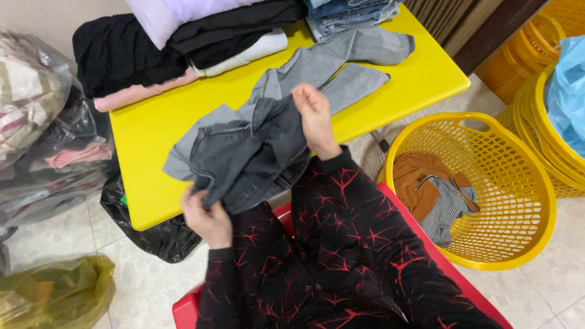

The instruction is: The person folds a pair of light blue jeans on a yellow table, then places the folded jeans into a yellow basket. The person then picks up a pair of dark gray jeans from the basket and begins to fold them on the table.

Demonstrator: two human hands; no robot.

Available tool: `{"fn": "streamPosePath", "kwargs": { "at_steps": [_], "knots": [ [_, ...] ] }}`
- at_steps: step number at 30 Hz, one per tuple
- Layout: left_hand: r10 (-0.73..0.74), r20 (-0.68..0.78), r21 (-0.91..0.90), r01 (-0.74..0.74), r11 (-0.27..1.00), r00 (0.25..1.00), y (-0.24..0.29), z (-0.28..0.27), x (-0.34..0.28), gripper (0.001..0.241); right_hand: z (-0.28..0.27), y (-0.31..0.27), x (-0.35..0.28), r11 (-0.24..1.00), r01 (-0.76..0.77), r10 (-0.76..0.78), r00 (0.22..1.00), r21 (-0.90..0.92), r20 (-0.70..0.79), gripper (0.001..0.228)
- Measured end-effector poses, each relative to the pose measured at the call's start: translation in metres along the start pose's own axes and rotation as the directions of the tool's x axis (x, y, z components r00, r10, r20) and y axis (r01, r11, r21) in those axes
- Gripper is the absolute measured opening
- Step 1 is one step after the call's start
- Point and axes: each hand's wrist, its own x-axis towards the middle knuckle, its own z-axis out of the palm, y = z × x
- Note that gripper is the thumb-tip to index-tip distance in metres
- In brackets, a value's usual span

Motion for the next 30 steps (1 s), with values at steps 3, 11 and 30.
{"fn": "streamPosePath", "kwargs": {
  "at_steps": [3,11,30],
  "knots": [
    [-0.083,-0.035,-0.348,0.065,0.935,0.996,-0.025,-0.021,0.029,0.023,-0.007,-0.036,0.012,0.803,0.347,-0.351,0.932,-0.484,0.085,0.021],
    [-0.175,0.405,-0.255,0.294,0.921,0.898,-0.021,-0.037,0.064,0.029,-0.031,-0.026,0.024,0.369,0.444,-0.424,0.862,-0.817,0.277,0.021],
    [0.073,0.142,-0.041,-0.068,0.997,0.987,0.027,0.021,0.098,0.019,-0.021,-0.033,-0.074,0.093,0.436,-0.144,0.895,-0.895,0.421,0.028]
  ]
}}
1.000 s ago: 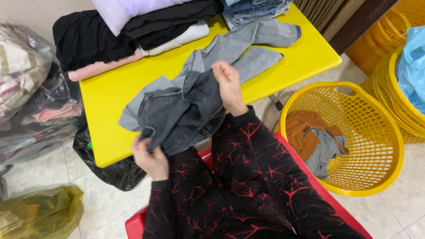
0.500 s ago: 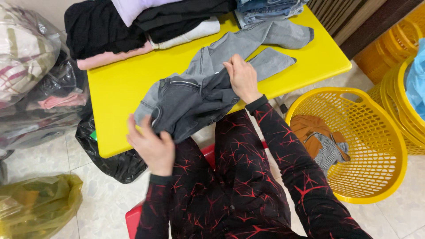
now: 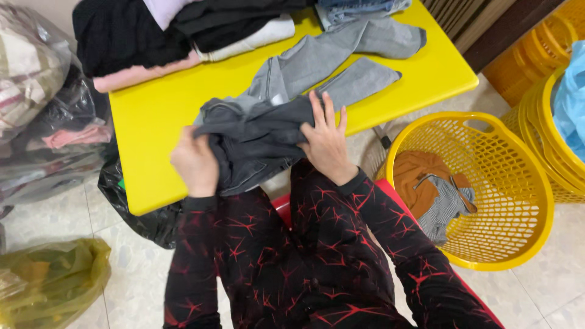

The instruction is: The person folds a pair of light blue jeans on a yellow table, then places the folded jeans into a yellow basket. The person then picks up a pair of dark gray jeans from the basket and begins to fold them on the table.

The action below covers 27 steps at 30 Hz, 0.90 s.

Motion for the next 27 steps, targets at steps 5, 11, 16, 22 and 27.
{"fn": "streamPosePath", "kwargs": {
  "at_steps": [5,11,16,22,27],
  "knots": [
    [-0.157,-0.162,-0.396,0.082,0.915,0.974,-0.022,-0.041,0.024,0.015,0.016,0.033,-0.006,0.994,0.109,-0.107,0.984,0.004,-0.146,0.028],
    [-0.18,-0.17,-0.144,0.156,0.977,0.969,-0.037,-0.027,0.004,0.015,0.005,0.006,-0.014,0.937,-0.011,0.017,1.0,0.348,-0.014,0.04],
    [-0.309,-0.188,-0.123,0.29,0.949,0.932,-0.044,-0.023,-0.016,0.021,0.002,-0.005,-0.017,0.901,-0.115,0.191,0.971,0.418,-0.145,0.049],
    [-0.252,-0.182,-0.176,0.221,0.959,0.95,-0.038,-0.037,-0.054,0.023,0.054,0.014,0.022,0.801,-0.257,0.275,0.96,0.54,0.049,0.037],
    [-0.504,-0.161,-0.597,0.323,0.734,0.848,-0.051,-0.033,-0.069,0.012,0.062,0.013,0.05,0.358,-0.254,0.402,0.911,0.898,0.097,0.021]
  ]
}}
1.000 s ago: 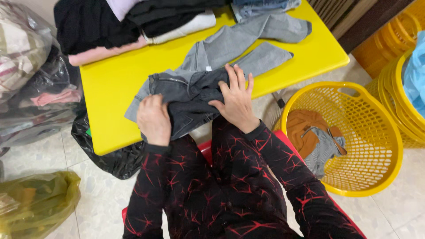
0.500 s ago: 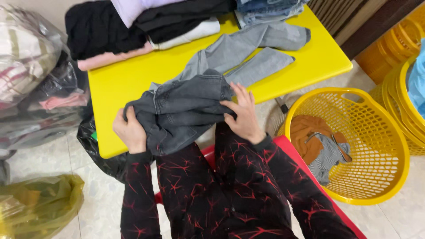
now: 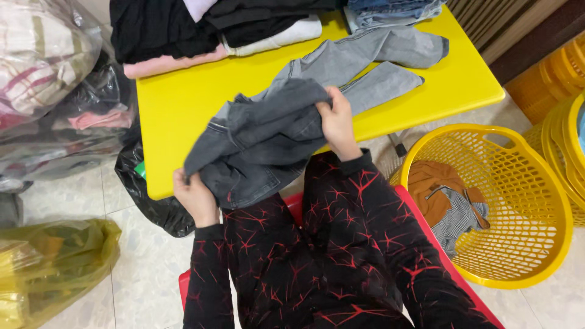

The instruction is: The person folds a pair of light blue jeans on a yellow table, then places the folded jeans into a yellow basket. The person then picks up a pair of dark gray jeans from the basket and begins to fold them on the table.

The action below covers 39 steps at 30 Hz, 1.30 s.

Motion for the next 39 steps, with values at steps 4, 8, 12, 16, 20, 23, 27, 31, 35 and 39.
{"fn": "streamPosePath", "kwargs": {
  "at_steps": [4,8,12,16,20,23,27,31,35,39],
  "knots": [
    [-0.066,-0.088,-0.317,0.035,0.948,0.994,0.025,0.002,0.028,0.023,0.005,-0.03,0.025,0.831,-0.302,0.23,0.951,0.466,0.207,0.035],
    [0.06,0.074,-0.497,-0.016,0.868,0.995,0.048,-0.018,0.046,0.026,-0.022,-0.053,0.05,0.655,-0.385,0.295,0.922,0.65,0.249,0.036],
    [0.016,0.34,-0.338,0.107,0.935,0.94,0.045,-0.033,0.068,0.029,-0.043,-0.052,0.079,0.864,-0.288,0.155,0.932,0.413,0.327,0.022],
    [-0.023,0.211,0.239,-0.029,0.971,0.977,0.045,-0.01,0.074,0.026,-0.022,-0.031,0.06,0.764,-0.106,0.272,0.948,-0.636,0.168,0.031],
    [0.421,0.143,0.699,-0.393,0.598,0.896,0.077,0.002,0.027,0.044,-0.012,-0.041,0.021,0.608,0.273,-0.25,0.957,-0.745,0.147,0.041],
    [0.503,0.232,0.71,-0.499,0.497,0.832,0.09,0.011,0.0,0.049,-0.007,-0.059,-0.003,0.559,0.427,-0.378,0.894,-0.711,0.239,0.04],
    [0.372,0.258,0.781,-0.419,0.463,0.892,0.083,0.028,0.002,0.064,0.013,-0.079,-0.01,0.466,0.582,-0.397,0.811,-0.667,0.43,0.061],
    [0.314,0.163,0.744,-0.325,0.583,0.935,0.062,0.025,0.012,0.079,0.024,-0.082,-0.003,0.481,0.474,-0.282,0.88,-0.737,0.382,0.067],
    [0.267,0.064,0.551,-0.257,0.794,0.962,0.037,0.02,0.017,0.1,0.03,-0.071,0.005,0.549,0.415,-0.213,0.909,-0.725,0.359,0.067],
    [0.325,-0.053,0.402,-0.278,0.873,0.944,0.021,0.023,0.008,0.118,0.046,-0.052,0.01,0.398,0.575,-0.269,0.818,-0.715,0.508,0.044]
  ]
}}
